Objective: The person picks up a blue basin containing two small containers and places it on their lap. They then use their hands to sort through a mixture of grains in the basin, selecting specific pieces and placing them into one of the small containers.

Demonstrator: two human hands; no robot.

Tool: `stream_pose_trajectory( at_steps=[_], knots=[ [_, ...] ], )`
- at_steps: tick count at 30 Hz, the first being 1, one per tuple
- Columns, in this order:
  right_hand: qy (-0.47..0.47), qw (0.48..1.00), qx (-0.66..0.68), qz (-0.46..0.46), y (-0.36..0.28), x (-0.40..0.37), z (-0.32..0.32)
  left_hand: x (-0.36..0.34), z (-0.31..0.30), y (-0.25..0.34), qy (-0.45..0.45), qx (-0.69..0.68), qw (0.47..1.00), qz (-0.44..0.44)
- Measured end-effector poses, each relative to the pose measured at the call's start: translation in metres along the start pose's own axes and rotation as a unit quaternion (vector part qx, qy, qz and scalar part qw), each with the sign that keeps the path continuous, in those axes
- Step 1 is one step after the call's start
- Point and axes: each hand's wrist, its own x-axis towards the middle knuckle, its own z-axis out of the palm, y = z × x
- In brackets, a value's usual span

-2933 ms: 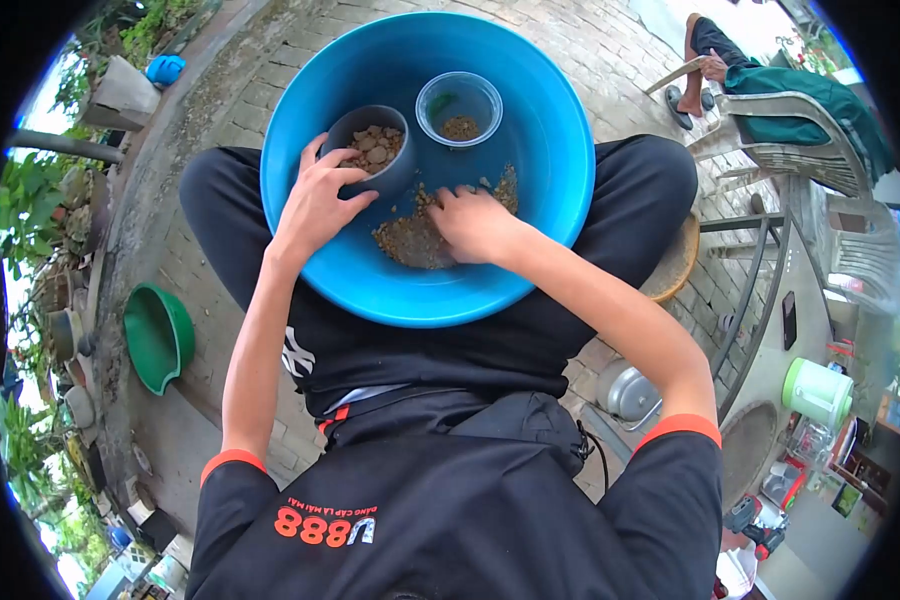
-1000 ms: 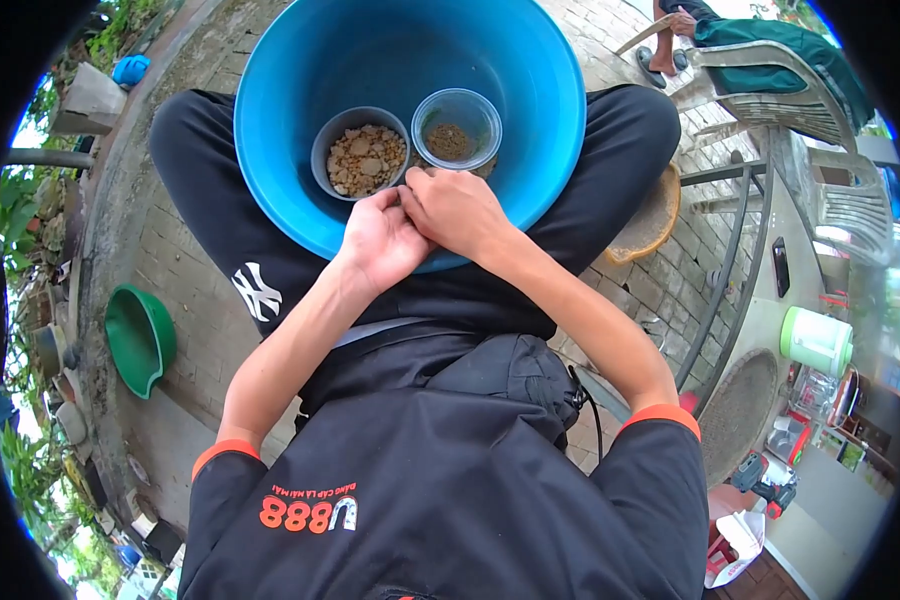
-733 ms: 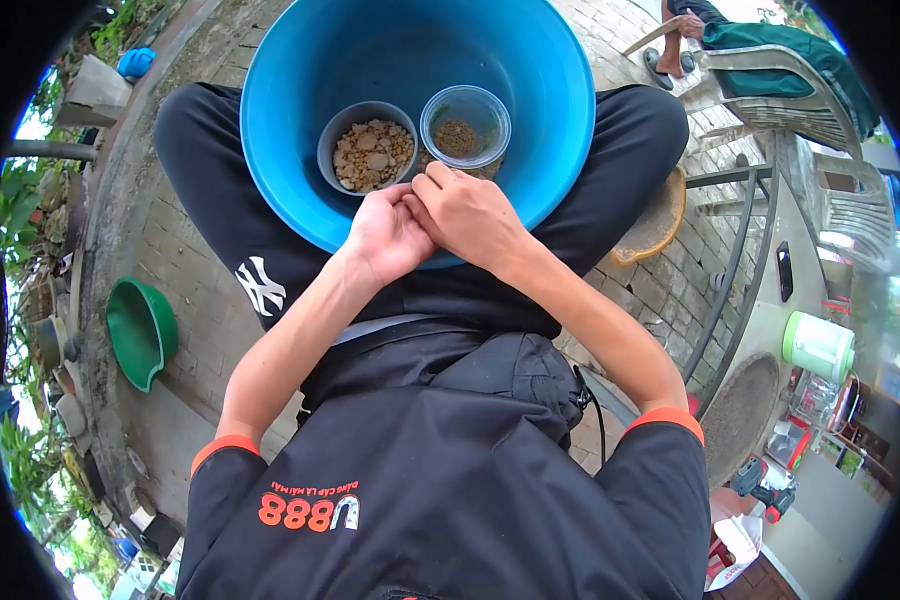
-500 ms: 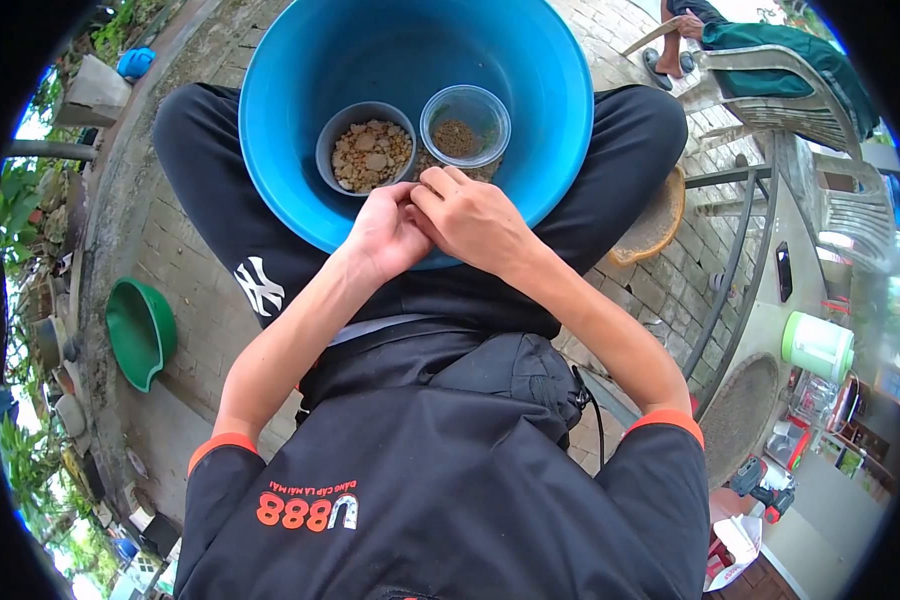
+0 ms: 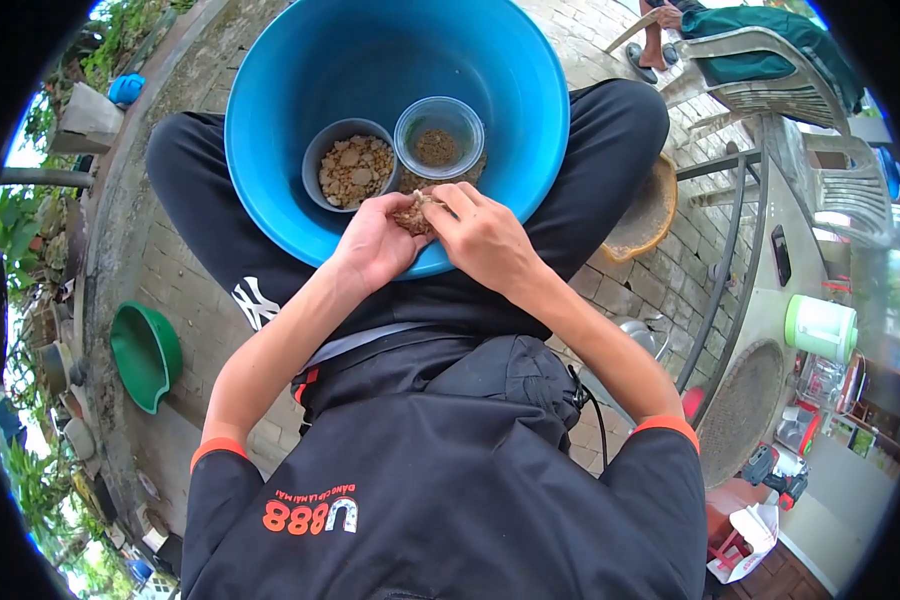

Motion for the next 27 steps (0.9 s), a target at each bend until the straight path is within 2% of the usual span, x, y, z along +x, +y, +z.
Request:
stream_pose_trajectory(
  at_steps=[5, 11, 13, 22, 27],
  knots=[
    [0.05, 0.999, 0.006, 0.017, -0.003, -0.001, -0.003, -0.003, 0.001, 0.001, 0.007, 0.004, 1.0, 0.006],
    [0.083, 0.994, 0.031, 0.056, 0.001, -0.005, 0.002, -0.005, -0.003, 0.005, -0.028, 0.027, 0.999, -0.006],
    [0.089, 0.993, 0.04, 0.059, 0.002, -0.006, 0.002, -0.005, -0.001, 0.006, -0.016, -0.01, 1.0, -0.018],
    [0.019, 0.993, 0.097, 0.059, -0.003, -0.002, -0.011, -0.005, -0.005, 0.003, -0.036, -0.051, 0.998, 0.005],
    [0.034, 0.994, 0.095, 0.032, 0.0, -0.008, -0.002, -0.001, -0.006, 0.0, -0.027, -0.048, 0.998, 0.011]
  ],
)
